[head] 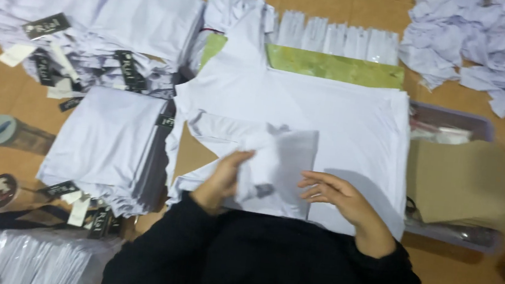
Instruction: The person folds white shirts one by one using a cardboard insert to maintain shape. They place each folded shirt into a clear plastic bag and stack them on the left side of the workspace.
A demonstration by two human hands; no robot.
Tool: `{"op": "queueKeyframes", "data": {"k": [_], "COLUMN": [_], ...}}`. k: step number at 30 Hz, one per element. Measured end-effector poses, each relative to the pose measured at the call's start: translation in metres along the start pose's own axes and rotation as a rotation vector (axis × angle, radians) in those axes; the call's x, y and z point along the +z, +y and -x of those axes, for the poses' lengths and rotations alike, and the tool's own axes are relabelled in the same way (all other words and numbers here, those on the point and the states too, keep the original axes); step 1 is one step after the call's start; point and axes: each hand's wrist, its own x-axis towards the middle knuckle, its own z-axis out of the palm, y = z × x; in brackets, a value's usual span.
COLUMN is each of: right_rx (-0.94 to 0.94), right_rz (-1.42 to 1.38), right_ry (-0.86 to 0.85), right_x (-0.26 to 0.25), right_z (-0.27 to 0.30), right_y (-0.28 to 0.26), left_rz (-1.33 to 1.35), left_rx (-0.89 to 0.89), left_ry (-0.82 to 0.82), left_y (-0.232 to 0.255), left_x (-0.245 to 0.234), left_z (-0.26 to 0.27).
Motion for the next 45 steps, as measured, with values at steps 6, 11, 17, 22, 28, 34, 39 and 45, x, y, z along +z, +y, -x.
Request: {"op": "queueKeyframes", "data": {"k": [6, 11, 17, 22, 28, 34, 39, 45], "right_rx": [0.164, 0.318, 0.31, 0.319, 0.356, 0.268, 0.213, 0.298], "right_rz": [0.11, 0.324, 0.279, 0.066, -0.111, -0.105, -0.088, 0.142], "right_ry": [0.168, 0.198, 0.301, 0.351, 0.275, 0.269, 0.388, 0.598], "right_x": [0.003, 0.029, 0.038, 0.053, 0.056, 0.068, 0.006, -0.027], "right_z": [-0.011, -0.042, -0.063, -0.066, -0.094, -0.095, -0.061, 0.022], "right_y": [0.001, 0.01, 0.03, 0.012, 0.042, 0.037, 0.032, -0.026], "left_rz": [-0.373, -0.741, -0.961, -0.802, -0.778, -0.829, -1.011, -1.524], "left_rx": [0.157, 0.223, 0.348, 0.359, 0.353, 0.376, 0.432, 0.786], "left_ry": [0.286, 0.409, 0.567, 0.49, 0.472, 0.493, 0.459, 0.186], "left_y": [0.117, 0.121, 0.13, 0.131, 0.131, 0.126, 0.105, 0.062], "left_x": [-0.073, -0.052, -0.075, -0.102, -0.114, -0.083, 0.012, 0.065], "left_z": [0.064, 0.084, 0.066, 0.055, 0.052, 0.067, 0.101, 0.069]}}
